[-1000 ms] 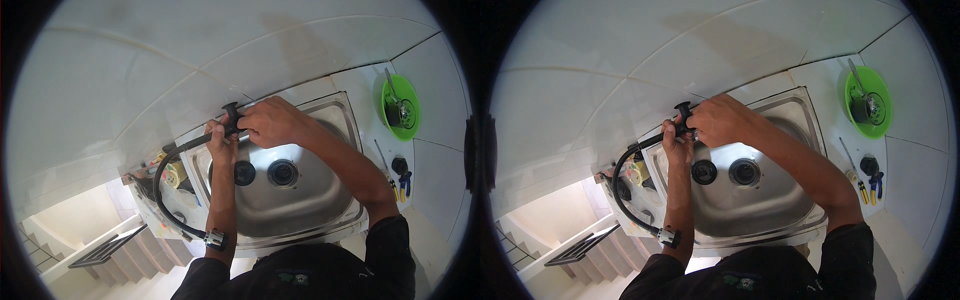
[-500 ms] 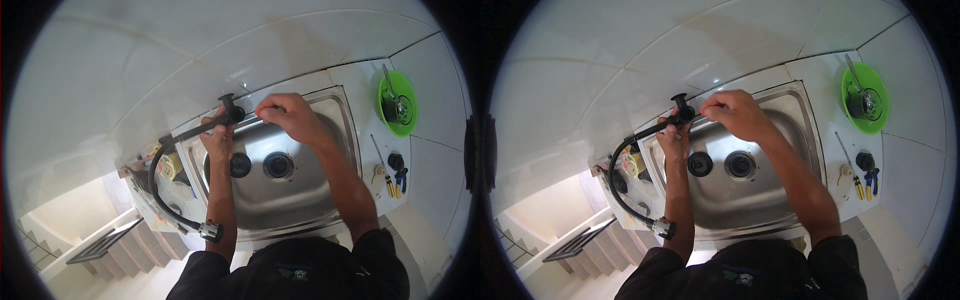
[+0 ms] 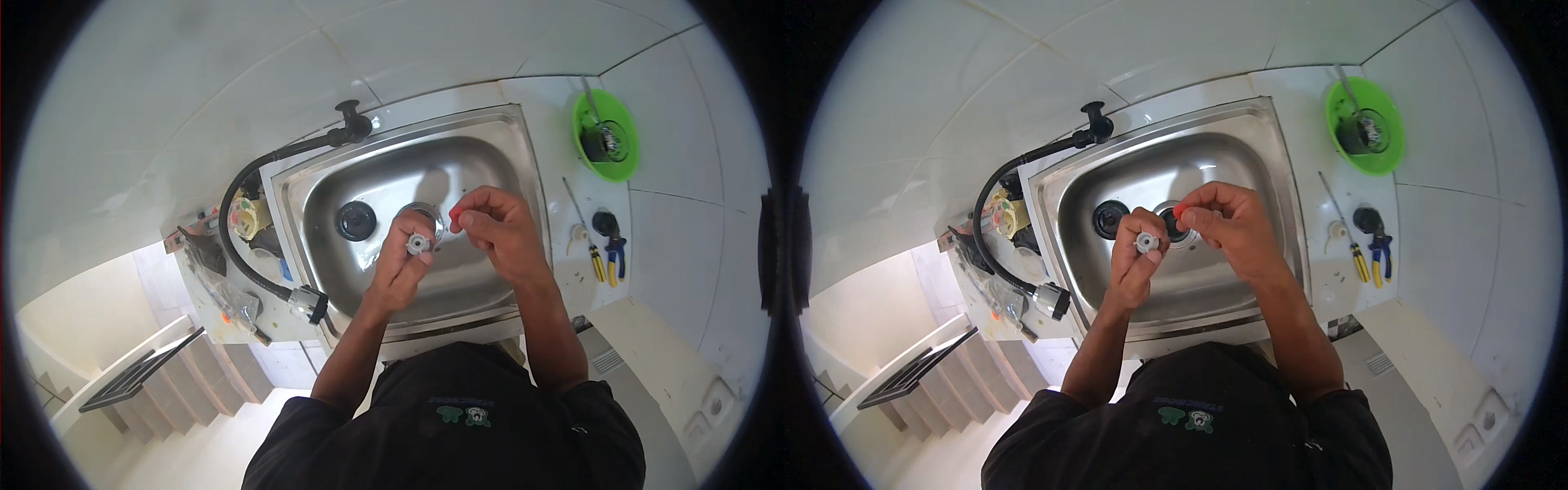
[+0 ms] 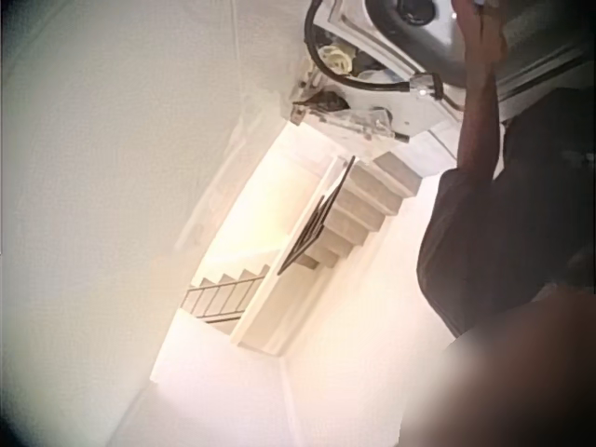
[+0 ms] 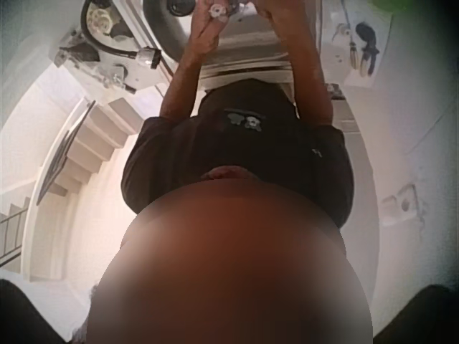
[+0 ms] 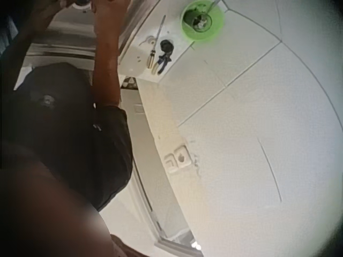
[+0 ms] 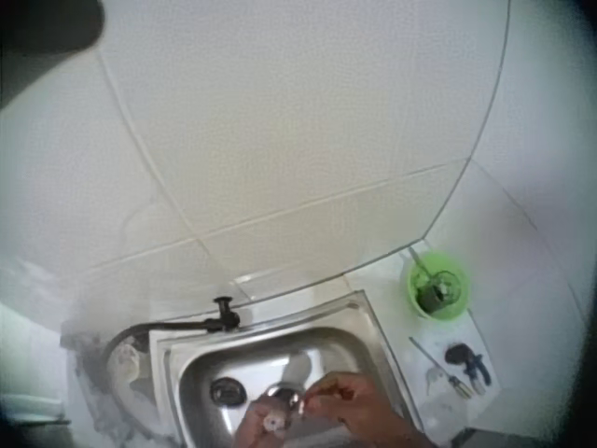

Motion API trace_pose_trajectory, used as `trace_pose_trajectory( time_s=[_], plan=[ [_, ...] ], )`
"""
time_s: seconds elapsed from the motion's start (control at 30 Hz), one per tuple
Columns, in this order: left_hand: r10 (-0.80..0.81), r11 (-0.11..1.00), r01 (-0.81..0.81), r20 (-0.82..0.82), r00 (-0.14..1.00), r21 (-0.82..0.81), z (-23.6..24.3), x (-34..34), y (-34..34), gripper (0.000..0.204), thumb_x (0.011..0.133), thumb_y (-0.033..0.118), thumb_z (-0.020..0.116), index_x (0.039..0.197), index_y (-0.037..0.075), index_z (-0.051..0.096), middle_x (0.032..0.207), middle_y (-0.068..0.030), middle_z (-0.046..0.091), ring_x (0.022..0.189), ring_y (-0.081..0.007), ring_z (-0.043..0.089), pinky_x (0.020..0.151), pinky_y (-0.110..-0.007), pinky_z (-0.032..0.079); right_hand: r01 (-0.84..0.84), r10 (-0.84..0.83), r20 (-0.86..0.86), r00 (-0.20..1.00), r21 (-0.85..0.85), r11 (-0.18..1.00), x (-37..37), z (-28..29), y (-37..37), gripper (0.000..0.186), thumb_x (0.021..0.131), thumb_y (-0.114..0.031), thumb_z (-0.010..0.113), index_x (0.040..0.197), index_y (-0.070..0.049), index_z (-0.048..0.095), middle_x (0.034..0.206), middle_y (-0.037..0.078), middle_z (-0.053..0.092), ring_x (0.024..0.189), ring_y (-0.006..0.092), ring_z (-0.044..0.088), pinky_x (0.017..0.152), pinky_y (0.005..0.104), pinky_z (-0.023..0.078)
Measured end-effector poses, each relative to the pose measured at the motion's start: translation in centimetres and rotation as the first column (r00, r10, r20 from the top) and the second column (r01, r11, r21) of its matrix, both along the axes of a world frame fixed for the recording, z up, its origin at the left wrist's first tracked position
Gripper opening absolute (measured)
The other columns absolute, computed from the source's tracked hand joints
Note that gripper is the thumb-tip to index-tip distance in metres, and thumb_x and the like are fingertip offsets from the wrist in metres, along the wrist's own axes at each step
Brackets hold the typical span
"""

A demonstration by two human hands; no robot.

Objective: Repairing a sink faucet cartridge or valve assembly.

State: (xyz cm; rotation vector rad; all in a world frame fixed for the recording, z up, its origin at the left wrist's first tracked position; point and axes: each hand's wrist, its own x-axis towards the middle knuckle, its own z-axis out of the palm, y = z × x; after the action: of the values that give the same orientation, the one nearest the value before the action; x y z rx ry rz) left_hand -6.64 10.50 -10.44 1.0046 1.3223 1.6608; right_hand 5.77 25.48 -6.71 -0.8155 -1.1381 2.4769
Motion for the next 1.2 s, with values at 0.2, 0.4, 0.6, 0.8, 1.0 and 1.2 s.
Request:
trace_pose_trajectory(
  time_s=[0.2, 0.4, 0.6, 0.8, 1.0, 1.2],
  plan=[
    [-0.007, 0.975, -0.053, 0.27, 0.963, 0.214, 4.6, 3.9, 0.3, 0.032, 0.094, 0.024, 0.06, 0.115, 0.004, 0.047, 0.113, -0.0167, 0.058, 0.105, -0.021, 0.055, 0.09, -0.035, 0.042, 0.055, -0.057, 0.001, 0.998, 0.273, 0.96, 3.7, 5.8, -1.5, 0.01, 0.083, -0.005, 0.069, 0.09, 0.0, 0.066, 0.077, 0.004, 0.064, 0.056, 0.0029, 0.044, 0.05, 0.0179, 0.032],
    [-0.079, 0.947, -0.223, 0.843, 0.533, 0.23, 7.9, 7.1, 0.9, 0.032, 0.097, 0.038, 0.049, 0.116, 0.013, 0.046, 0.122, -0.0115, 0.059, 0.125, -0.028, 0.047, 0.108, -0.051, 0.034, -0.109, -0.042, 0.151, 0.988, 0.854, 0.509, 5.5, 9.9, -4.2, 0.014, 0.075, -0.002, 0.074, 0.087, -0.003, 0.066, 0.071, 0.002, 0.062, 0.056, 0.0049, 0.05, 0.052, 0.0199, 0.038],
    [-0.084, 0.965, -0.217, 0.959, 0.271, 0.146, 9.9, 8.6, 0.5, 0.032, 0.098, 0.039, 0.047, 0.118, 0.014, 0.049, 0.116, -0.0064, 0.06, 0.116, -0.0246, 0.053, 0.097, -0.043, 0.042, -0.139, -0.08, 0.169, 0.982, 0.944, 0.299, 6.5, 9.7, -5.6, 0.016, 0.073, -0.003, 0.07, 0.088, -0.004, 0.064, 0.076, 0.006, 0.062, 0.058, 0.0116, 0.053, 0.054, 0.0249, 0.042],
    [-0.132, 0.961, -0.196, 0.948, 0.289, 0.194, 8.4, 8.1, -0.5, 0.035, 0.099, 0.038, 0.045, 0.124, 0.014, 0.049, 0.102, -0.0046, 0.058, 0.082, -0.0155, 0.051, 0.076, -0.031, 0.043, -0.138, 0.092, 0.106, 0.99, 0.607, 0.783, 8.4, 10.7, -4.4, 0.024, 0.076, 0.004, 0.051, 0.099, -0.002, 0.054, 0.088, 0.006, 0.059, 0.068, 0.0114, 0.054, 0.06, 0.0268, 0.044],
    [-0.084, 0.962, -0.109, 0.652, 0.753, 0.25, 9.9, 8.2, -2.2, 0.04, 0.094, 0.032, 0.058, 0.125, 0.009, 0.047, 0.095, -0.0092, 0.059, 0.074, -0.0127, 0.045, 0.07, -0.026, 0.037, -0.128, 0.168, -0.122, 0.978, 0.287, 0.949, 9.6, 11.2, -4.3, 0.022, 0.082, 0.007, 0.042, 0.1, -0.001, 0.052, 0.09, 0.008, 0.058, 0.073, 0.0115, 0.055, 0.064, 0.0243, 0.044],
    [-0.121, 0.958, -0.025, 0.483, 0.867, 0.286, 10.0, 8.2, -3.9, 0.044, 0.089, 0.033, 0.067, 0.117, 0.006, 0.049, 0.095, -0.012, 0.062, 0.073, -0.0105, 0.044, 0.069, -0.024, 0.036, -0.129, 0.224, -0.212, 0.951, 0.385, 0.914, 10.2, 12.4, -5.4, 0.015, 0.092, 0.002, 0.047, 0.106, 0.001, 0.051, 0.103, 0.015, 0.063, 0.081, 0.0144, 0.061, 0.071, 0.0275, 0.052]
  ],
)
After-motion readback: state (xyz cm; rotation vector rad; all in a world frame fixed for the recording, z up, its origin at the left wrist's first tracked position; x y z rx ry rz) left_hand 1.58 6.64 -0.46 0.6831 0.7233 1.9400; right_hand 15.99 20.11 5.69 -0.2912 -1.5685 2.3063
